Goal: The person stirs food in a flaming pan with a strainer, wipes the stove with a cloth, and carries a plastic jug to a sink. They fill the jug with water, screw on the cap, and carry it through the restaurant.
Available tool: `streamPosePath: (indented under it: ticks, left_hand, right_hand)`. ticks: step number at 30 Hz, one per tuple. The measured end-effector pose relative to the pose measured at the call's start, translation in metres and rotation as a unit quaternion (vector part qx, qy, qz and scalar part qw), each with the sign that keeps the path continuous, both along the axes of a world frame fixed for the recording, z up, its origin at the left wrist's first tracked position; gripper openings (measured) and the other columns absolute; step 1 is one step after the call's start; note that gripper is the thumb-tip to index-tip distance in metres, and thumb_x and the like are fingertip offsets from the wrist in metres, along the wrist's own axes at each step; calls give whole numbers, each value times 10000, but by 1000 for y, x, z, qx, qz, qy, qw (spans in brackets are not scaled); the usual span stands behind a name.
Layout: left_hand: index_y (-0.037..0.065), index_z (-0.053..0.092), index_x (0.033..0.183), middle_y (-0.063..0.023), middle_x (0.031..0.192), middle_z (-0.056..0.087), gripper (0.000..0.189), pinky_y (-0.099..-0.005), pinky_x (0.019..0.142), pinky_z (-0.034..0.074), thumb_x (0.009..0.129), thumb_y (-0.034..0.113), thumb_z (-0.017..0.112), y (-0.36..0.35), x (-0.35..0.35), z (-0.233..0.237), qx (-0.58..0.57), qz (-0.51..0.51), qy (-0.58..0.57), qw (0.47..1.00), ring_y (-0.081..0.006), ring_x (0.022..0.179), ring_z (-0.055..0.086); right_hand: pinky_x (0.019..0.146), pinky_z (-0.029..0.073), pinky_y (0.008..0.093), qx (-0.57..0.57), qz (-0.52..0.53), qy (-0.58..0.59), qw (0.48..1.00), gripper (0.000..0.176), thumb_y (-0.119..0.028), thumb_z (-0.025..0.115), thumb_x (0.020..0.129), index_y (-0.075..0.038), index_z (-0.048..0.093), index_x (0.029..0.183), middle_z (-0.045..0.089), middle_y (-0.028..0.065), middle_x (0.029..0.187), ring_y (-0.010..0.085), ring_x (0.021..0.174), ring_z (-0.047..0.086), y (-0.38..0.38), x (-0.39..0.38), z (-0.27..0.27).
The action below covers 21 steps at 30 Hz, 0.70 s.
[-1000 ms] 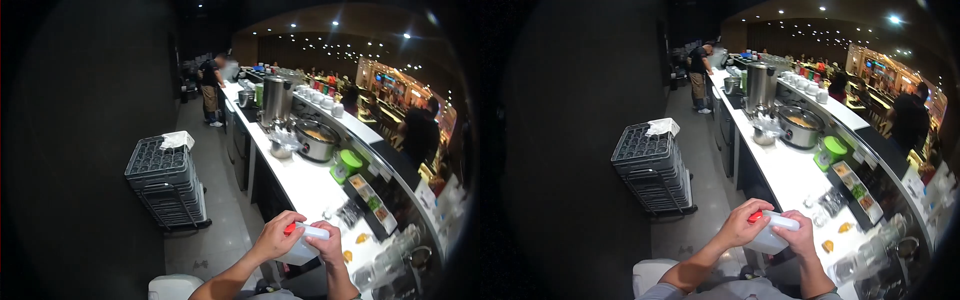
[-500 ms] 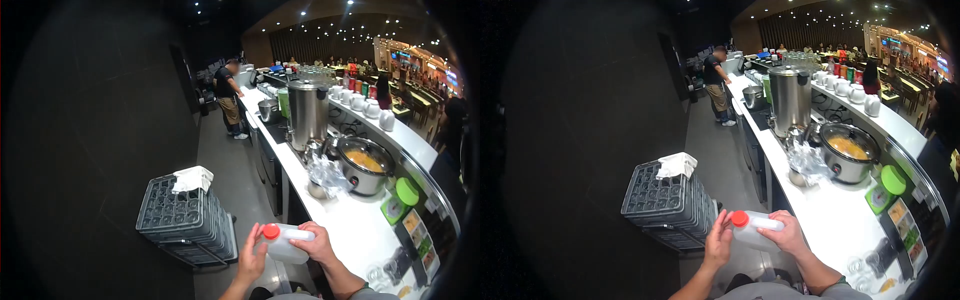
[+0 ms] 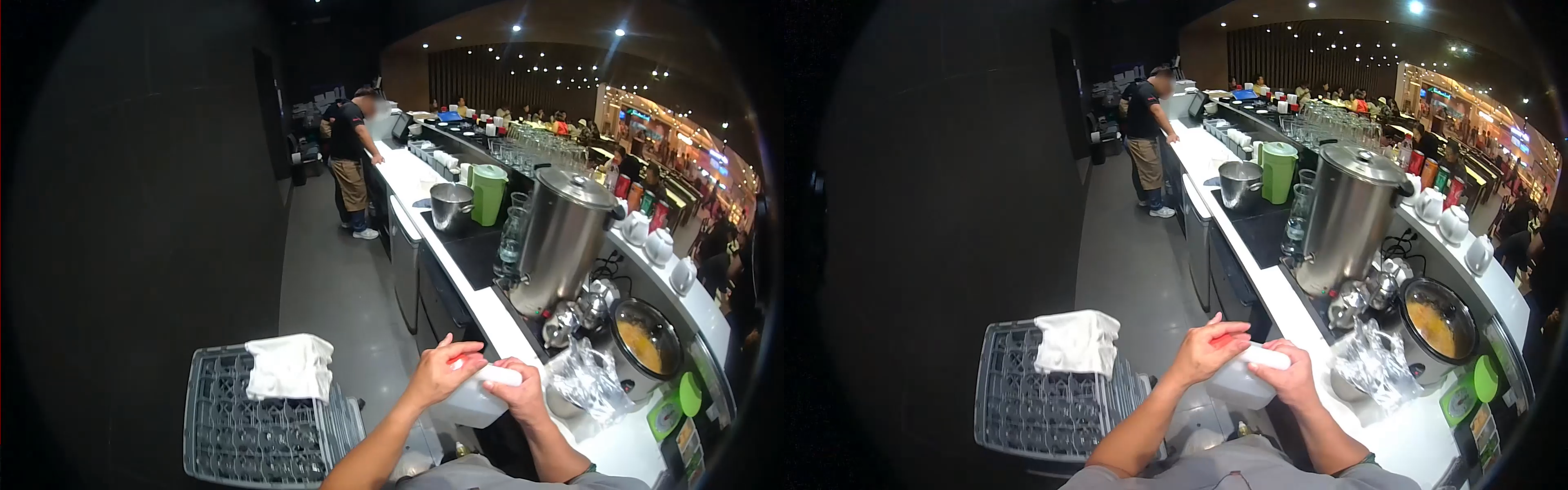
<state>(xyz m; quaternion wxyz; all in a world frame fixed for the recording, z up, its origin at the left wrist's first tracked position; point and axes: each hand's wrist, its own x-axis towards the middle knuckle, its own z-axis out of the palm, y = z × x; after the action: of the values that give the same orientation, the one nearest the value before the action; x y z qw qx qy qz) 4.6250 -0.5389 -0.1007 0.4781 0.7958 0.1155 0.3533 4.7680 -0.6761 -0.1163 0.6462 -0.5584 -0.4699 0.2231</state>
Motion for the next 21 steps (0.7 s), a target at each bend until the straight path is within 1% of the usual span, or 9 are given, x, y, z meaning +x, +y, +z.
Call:
streamPosePath:
  ticks: [2, 3, 6, 7, 11, 16, 18, 19, 21]
  left_hand:
    - [39, 661, 1134, -98, 958, 740, 391, -533, 1098, 334, 858, 309, 724, 28, 22, -2, 19, 145, -15, 989, -255, 941, 704]
    - [53, 646, 1137, -90, 959, 732, 416, -541, 1089, 330, 844, 335, 737, 42, 34, -9, 82, 231, -39, 969, -269, 928, 694]
    - [63, 655, 1106, -93, 935, 725, 406, -542, 1093, 312, 837, 354, 741, 100, 66, -24, 53, 298, -59, 951, -280, 871, 691]
    - [61, 684, 1023, -101, 908, 725, 315, -547, 1112, 281, 846, 316, 735, 130, 71, -24, 14, 283, -48, 958, -290, 842, 688]
    - [58, 722, 899, -100, 884, 733, 164, -569, 1140, 226, 870, 219, 702, 248, 74, -27, 67, 240, -2, 969, -296, 876, 702]
    - [53, 714, 946, -113, 910, 740, 161, -572, 1137, 231, 863, 190, 709, 367, 52, -33, 94, 237, 7, 967, -260, 910, 707]
    - [39, 691, 960, -110, 861, 731, 184, -549, 1131, 254, 862, 194, 710, 393, 50, -21, 18, 406, -1, 914, -240, 845, 696]
    - [39, 691, 960, -110, 861, 731, 184, -549, 1131, 254, 862, 194, 710, 411, 50, -24, 22, 411, -6, 911, -240, 845, 696]
    - [32, 670, 953, -86, 793, 705, 192, -523, 1140, 242, 867, 201, 699, 457, 49, -33, 7, 541, -56, 839, -214, 767, 666]
  right_hand:
    - [815, 475, 315, -21, -16, 9, 1000, 209, -94, 838, 691, 22, 679, 763, 647, 95, 848, 192, 890, 604, 39, 11, 7]
    - [815, 475, 317, -34, -24, 33, 999, 205, -95, 834, 695, 21, 678, 760, 649, 95, 844, 191, 890, 604, 61, 19, 7]
    - [801, 474, 295, -45, -19, 52, 997, 205, -103, 827, 707, 24, 674, 754, 652, 90, 845, 171, 867, 603, 137, 44, -1]
    - [793, 474, 288, -35, -11, 10, 999, 212, -108, 831, 704, 24, 673, 755, 653, 90, 848, 165, 856, 605, 166, 54, -9]
    - [791, 503, 334, -9, 29, -44, 999, 288, -164, 864, 670, 24, 684, 791, 664, 122, 858, 210, 874, 639, 287, 83, -30]
    - [780, 517, 338, 1, 115, -140, 983, 339, -243, 878, 670, 9, 703, 814, 670, 130, 858, 251, 876, 650, 431, 85, -26]
    - [779, 516, 339, 12, 155, -131, 979, 338, -246, 875, 675, 8, 704, 818, 669, 124, 854, 254, 869, 648, 485, 77, -21]
    - [777, 516, 340, 27, 192, -131, 972, 337, -250, 871, 681, 6, 705, 822, 669, 118, 850, 257, 862, 646, 517, 76, -18]
    - [810, 513, 328, 27, 236, -158, 958, 331, -229, 882, 672, 1, 716, 843, 665, 118, 880, 230, 899, 652, 575, 70, -21]
